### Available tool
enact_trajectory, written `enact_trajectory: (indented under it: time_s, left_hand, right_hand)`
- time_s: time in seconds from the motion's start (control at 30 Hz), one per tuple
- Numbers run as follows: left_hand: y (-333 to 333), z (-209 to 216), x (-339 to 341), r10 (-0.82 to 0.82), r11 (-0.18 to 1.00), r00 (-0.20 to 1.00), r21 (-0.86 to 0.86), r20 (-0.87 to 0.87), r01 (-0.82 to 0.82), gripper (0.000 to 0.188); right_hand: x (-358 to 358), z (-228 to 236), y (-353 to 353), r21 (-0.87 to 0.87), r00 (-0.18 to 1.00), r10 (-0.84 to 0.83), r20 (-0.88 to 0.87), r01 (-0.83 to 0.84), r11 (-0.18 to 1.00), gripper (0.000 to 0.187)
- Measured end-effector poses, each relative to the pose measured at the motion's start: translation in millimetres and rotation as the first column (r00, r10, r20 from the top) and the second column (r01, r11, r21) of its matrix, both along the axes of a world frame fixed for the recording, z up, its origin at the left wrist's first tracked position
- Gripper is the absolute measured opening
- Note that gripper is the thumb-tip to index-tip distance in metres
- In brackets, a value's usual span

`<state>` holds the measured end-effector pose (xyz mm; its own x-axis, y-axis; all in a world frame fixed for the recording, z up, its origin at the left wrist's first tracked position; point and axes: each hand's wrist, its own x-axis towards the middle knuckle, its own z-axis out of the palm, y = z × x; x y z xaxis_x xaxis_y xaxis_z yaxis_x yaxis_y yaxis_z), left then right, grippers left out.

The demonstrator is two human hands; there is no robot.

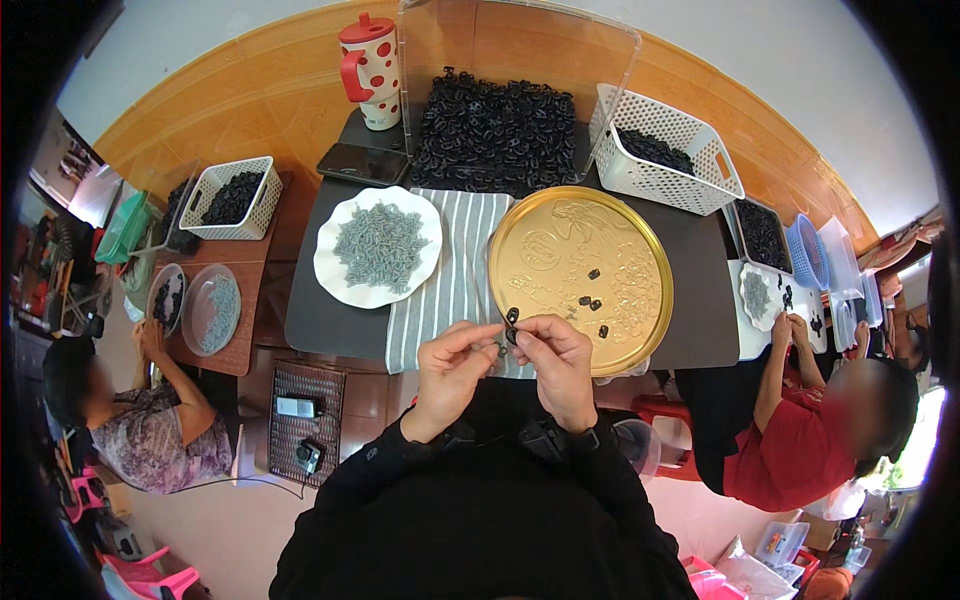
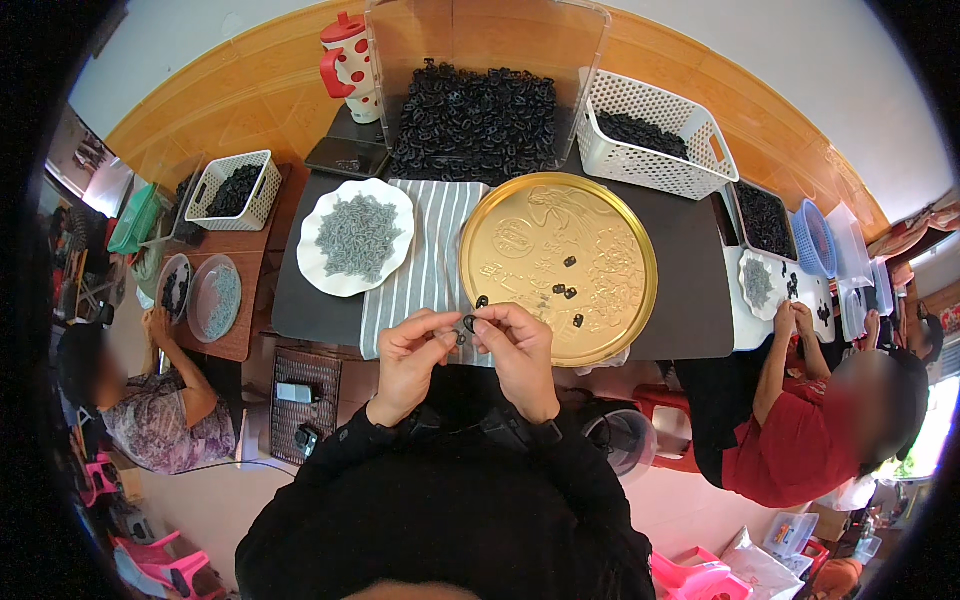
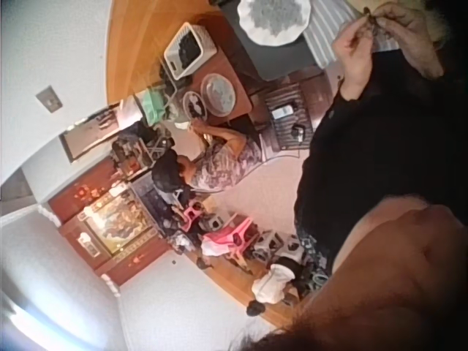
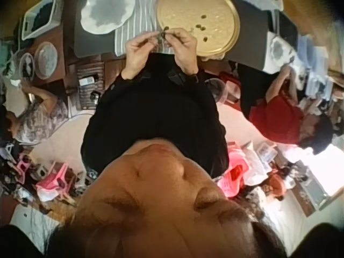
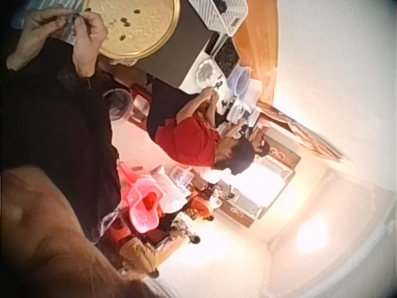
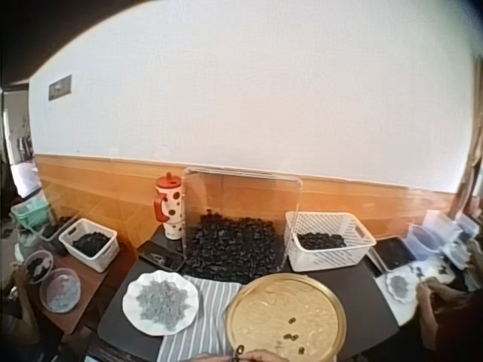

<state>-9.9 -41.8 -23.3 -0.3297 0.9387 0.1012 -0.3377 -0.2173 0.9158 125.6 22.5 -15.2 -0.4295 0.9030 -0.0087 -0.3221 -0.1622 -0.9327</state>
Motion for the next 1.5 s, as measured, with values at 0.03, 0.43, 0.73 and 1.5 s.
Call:
enact_trajectory:
  time_s: [0.03,0.43,0.73,1.5]
  left_hand:
    - [0.2,0.2,0.2,0.001,1.000,1.000,-0.001,-0.001,-0.001,0.025]
    - [1.4,0.0,-1.9,0.004,1.000,0.999,-0.007,-0.039,-0.004,0.025]
    - [0.2,-0.1,-2.4,0.007,0.999,0.999,-0.046,-0.031,-0.008,0.023]
    - [-1.6,-6.5,-1.0,0.006,0.999,0.997,-0.034,0.081,-0.003,0.022]
  right_hand:
    - [-0.2,0.7,0.1,-0.001,1.000,0.001,-0.001,-0.001,1.000,0.012]
    - [-4.3,4.2,-0.5,0.110,0.995,-0.007,0.098,-0.004,0.994,0.009]
    - [-2.2,0.3,2.2,0.248,0.981,-0.017,0.194,-0.032,0.968,0.009]
    - [-4.5,-1.8,-4.2,0.441,0.970,-0.110,0.217,0.003,0.897,0.012]
